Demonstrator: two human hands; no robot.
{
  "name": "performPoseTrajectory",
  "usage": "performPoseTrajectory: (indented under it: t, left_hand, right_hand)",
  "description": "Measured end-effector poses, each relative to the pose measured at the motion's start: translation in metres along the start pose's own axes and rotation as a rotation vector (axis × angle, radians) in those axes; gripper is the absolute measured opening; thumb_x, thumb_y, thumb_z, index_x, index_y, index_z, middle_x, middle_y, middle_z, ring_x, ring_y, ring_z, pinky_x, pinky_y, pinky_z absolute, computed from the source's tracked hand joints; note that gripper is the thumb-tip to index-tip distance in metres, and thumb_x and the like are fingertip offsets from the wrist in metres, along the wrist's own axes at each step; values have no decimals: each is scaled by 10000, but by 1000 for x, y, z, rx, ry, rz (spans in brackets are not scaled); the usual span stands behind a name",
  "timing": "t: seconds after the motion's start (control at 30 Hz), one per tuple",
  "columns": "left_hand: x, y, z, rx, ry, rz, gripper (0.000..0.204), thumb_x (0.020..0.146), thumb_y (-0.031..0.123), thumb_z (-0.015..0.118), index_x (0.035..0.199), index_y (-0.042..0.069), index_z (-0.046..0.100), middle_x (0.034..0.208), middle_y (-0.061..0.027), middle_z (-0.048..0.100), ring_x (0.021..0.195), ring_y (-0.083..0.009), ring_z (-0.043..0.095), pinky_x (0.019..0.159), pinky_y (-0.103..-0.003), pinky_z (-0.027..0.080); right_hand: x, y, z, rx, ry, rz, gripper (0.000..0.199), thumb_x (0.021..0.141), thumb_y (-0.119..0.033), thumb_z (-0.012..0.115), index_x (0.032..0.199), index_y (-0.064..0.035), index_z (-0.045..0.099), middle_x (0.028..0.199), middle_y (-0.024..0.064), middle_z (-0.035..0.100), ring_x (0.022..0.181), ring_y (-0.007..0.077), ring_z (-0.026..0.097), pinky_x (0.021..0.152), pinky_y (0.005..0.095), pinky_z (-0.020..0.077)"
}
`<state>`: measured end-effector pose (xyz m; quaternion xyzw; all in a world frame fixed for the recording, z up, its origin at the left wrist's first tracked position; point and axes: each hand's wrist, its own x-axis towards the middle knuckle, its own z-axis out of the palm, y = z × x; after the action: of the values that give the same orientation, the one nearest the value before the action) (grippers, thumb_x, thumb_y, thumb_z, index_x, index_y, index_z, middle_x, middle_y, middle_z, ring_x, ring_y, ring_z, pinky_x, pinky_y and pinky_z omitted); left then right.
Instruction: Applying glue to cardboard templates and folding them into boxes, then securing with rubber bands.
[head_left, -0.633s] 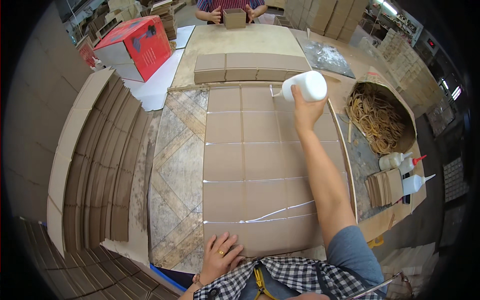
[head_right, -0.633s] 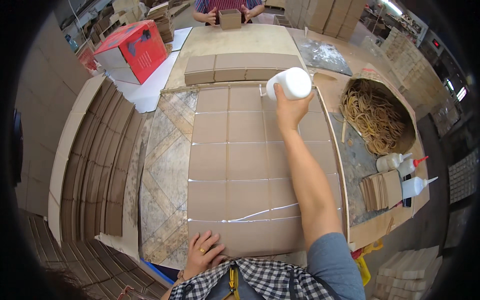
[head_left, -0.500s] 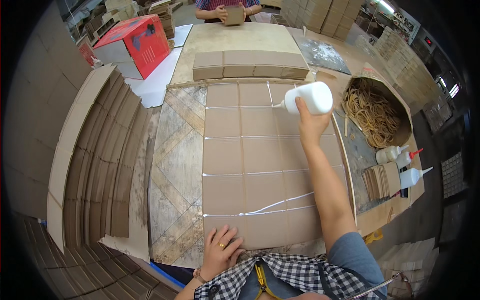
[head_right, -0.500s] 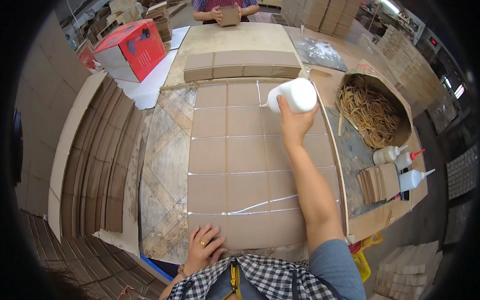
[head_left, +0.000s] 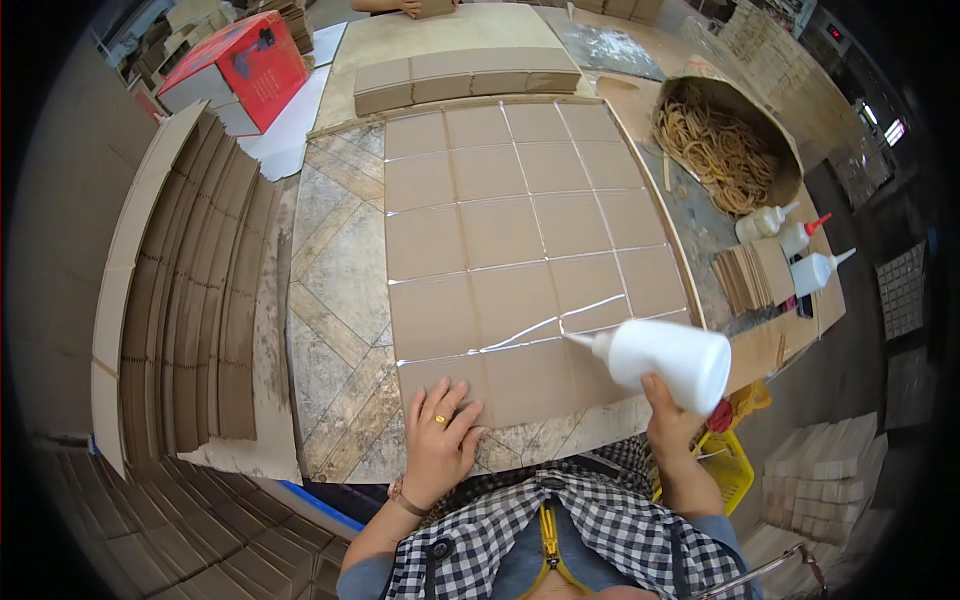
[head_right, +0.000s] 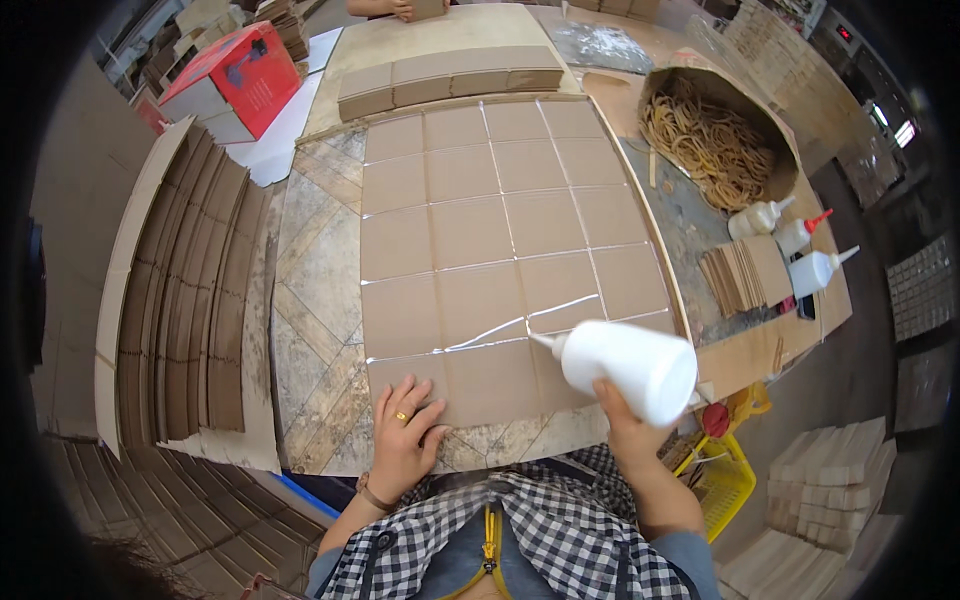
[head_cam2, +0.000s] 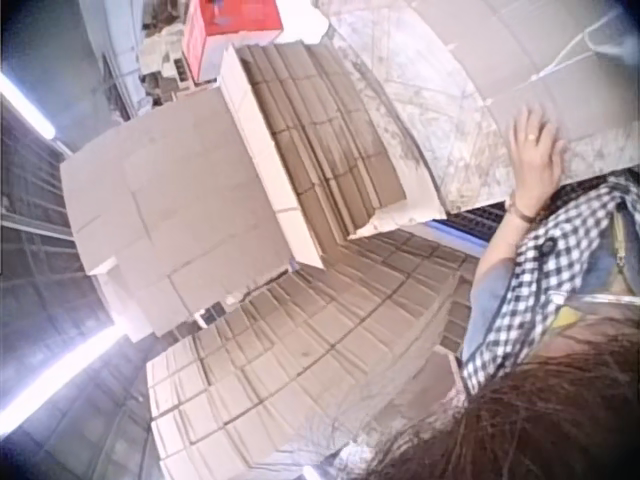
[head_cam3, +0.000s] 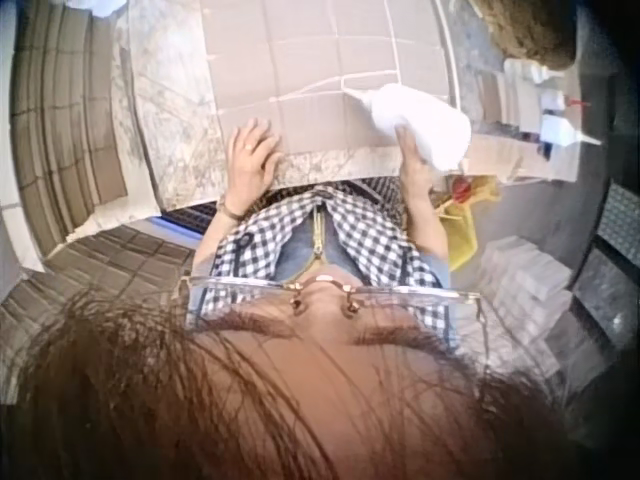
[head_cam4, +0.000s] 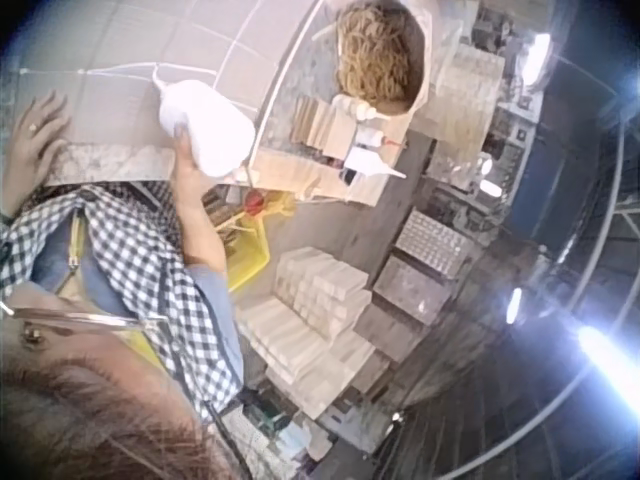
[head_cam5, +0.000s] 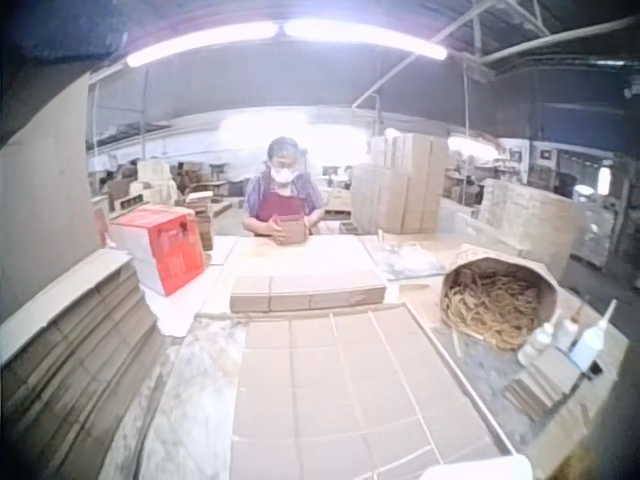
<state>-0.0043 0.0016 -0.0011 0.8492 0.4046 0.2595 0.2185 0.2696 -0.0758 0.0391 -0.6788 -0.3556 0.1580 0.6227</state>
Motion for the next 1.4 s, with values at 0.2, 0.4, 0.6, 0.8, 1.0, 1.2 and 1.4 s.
performPoseTrajectory:
  t: [0.2, 0.4, 0.6, 0.8, 1.0, 1.2, 1.4]
  left_hand:
    - [0, 0, 2, 17, 7, 15, 299, 749, 146, 719, 1033, 65, 669, 1247, -143, 566, 1233, -358, 463, 1034, -548, 299]
    - [2, 3, 3, 26, 16, 5, 287, 755, 139, 717, 1028, 62, 675, 1244, -140, 572, 1234, -354, 466, 1044, -546, 291]
    - [0, 1, 2, 19, 19, 5, 298, 751, 142, 721, 1037, 69, 676, 1250, -131, 574, 1242, -345, 463, 1050, -539, 293]
    - [1, 2, 1, 3, 9, -8, 320, 733, 124, 728, 1044, 74, 669, 1248, -127, 573, 1256, -348, 454, 1056, -532, 287]
    - [-1, 0, 1, -6, -1, -19, 333, 730, 140, 735, 1051, 85, 666, 1253, -122, 571, 1260, -344, 451, 1062, -533, 278]
    - [0, -1, 1, -5, -7, -26, 328, 739, 159, 734, 1053, 93, 667, 1266, -119, 565, 1264, -340, 448, 1070, -530, 267]
    - [0, -1, 1, -7, -9, -25, 338, 736, 157, 736, 1061, 96, 665, 1270, -118, 562, 1265, -344, 447, 1069, -530, 269]
  right_hand:
    - [-64, -14, -47, 87, -13, 62, 694, 734, -79, 774, 1319, -7, 409, 1206, 113, 554, 1107, 242, 546, 980, 389, 423]
    - [-57, -23, -71, 189, 34, 35, 626, 781, -134, 716, 1313, 12, 422, 1208, 122, 556, 1104, 235, 546, 968, 384, 422]
    - [14, -27, -37, 336, 166, -63, 493, 829, -79, 664, 1264, 3, 446, 1138, 85, 563, 1057, 187, 563, 928, 348, 452]
    - [67, -12, 28, 301, 93, -49, 448, 811, -89, 710, 1200, 12, 511, 1095, 91, 594, 998, 189, 591, 895, 350, 475]
    - [82, -3, 67, 227, 83, -96, 450, 772, -99, 762, 1148, 33, 552, 1073, 97, 614, 980, 179, 590, 884, 318, 461]
    - [84, 3, 78, 190, 102, -161, 621, 727, -71, 802, 1227, 46, 452, 1112, 138, 581, 1007, 212, 588, 875, 337, 484]
    - [69, 3, 61, -1, 73, -144, 771, 683, -115, 838, 1278, 52, 376, 1169, 166, 539, 1048, 244, 569, 883, 360, 487]
